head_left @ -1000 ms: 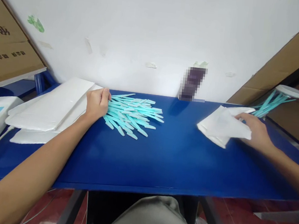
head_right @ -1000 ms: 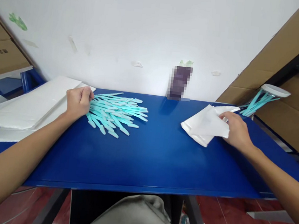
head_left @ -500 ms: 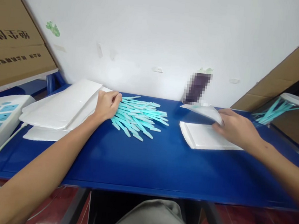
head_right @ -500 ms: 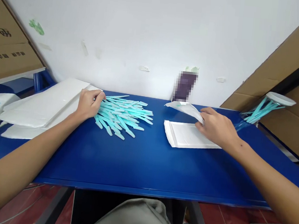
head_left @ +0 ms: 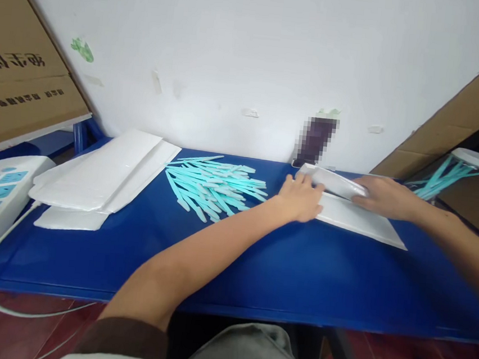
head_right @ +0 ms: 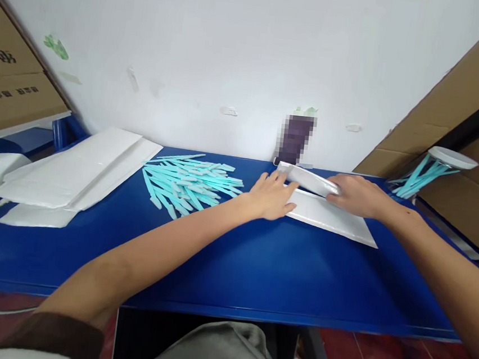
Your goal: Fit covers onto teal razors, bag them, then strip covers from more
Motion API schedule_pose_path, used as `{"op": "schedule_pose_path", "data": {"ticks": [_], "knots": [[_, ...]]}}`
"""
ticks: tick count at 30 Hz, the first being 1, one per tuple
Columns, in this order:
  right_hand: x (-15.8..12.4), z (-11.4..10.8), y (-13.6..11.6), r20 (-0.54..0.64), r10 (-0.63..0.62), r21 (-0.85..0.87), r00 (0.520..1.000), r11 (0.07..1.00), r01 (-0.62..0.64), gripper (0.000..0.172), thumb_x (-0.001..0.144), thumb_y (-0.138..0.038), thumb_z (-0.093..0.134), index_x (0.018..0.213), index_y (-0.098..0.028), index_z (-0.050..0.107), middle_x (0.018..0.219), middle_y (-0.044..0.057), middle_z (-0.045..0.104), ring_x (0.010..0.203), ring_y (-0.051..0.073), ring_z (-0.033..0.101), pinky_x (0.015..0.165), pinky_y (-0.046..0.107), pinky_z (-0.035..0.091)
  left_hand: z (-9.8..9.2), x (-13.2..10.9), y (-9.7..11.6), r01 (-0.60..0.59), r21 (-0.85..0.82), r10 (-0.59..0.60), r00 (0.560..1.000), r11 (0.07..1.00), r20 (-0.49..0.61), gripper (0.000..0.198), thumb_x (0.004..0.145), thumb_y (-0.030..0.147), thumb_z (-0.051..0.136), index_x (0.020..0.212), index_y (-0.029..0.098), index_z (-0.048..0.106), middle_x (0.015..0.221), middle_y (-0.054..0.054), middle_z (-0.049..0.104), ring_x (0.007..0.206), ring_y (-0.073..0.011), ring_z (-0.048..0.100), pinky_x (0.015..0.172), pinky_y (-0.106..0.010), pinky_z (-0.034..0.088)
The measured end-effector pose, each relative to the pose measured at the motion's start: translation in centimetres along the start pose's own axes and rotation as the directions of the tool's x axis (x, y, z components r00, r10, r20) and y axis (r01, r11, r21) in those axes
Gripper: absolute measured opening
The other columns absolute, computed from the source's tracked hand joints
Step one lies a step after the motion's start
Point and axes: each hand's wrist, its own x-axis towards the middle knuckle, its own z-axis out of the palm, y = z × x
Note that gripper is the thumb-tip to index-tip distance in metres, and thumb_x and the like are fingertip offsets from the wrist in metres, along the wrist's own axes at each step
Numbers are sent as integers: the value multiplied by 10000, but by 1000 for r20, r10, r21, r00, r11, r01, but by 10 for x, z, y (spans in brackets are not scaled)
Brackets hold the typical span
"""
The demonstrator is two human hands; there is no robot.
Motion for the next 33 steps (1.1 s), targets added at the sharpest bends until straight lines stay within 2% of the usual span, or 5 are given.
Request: {"op": "schedule_pose_path", "data": {"ticks": [7, 11, 16, 29, 33], "knots": [[-18, -10, -1, 5, -14, 163, 1000, 987, 13, 222, 906, -321, 475, 943, -171, 635, 1016, 144, 711, 933, 297, 667, 849, 381, 486, -12, 25, -12, 64, -65, -41, 952, 996, 302, 957, 678, 706, 781, 1365, 71, 581, 1483, -315, 458, 1442, -478, 306, 1181, -678, 205], [-37, -25, -1, -67, 78, 156, 995, 986, -66, 138, 892, -292, 478, 861, -202, 578, 921, 133, 704, 840, 290, 655, 804, 392, 469, -11, 17, -5, -112, 51, 111, 994, 992, 24, 767, 723, 517, 836, 1312, 95, 586, 1388, -262, 533, 1338, -420, 422, 1078, -552, 374], [-58, -39, 9, -181, 37, 117, 983, 993, -16, 208, 845, -372, 466, 896, -214, 591, 919, 130, 701, 833, 271, 652, 796, 395, 469, -12, -6, 4, -406, 351, 493, 845, 844, -207, 444, 828, 14, 623, 1258, 115, 584, 1205, -167, 629, 1050, -268, 605, 757, -361, 423], [-126, 3, -30, -408, -246, -198, 879, 964, 177, 575, 957, -403, 418, 1531, -364, 423, 1119, 74, 692, 872, 298, 676, 693, 438, 529, 11, -114, 8, -576, 278, 639, 710, 769, -297, 274, 946, 183, 548, 1185, 146, 677, 1124, -132, 695, 1019, -228, 628, 778, -339, 442], [-145, 42, -70, -434, -247, -104, 866, 969, 224, 714, 941, -415, 452, 1614, -447, 215, 1280, 100, 653, 1071, 372, 660, 759, 527, 561, -1, -141, -13, -687, 215, 681, 529, 694, -507, 167, 870, 219, 568, 936, 179, 715, 862, -51, 685, 799, -191, 578, 690, -339, 415]]}}
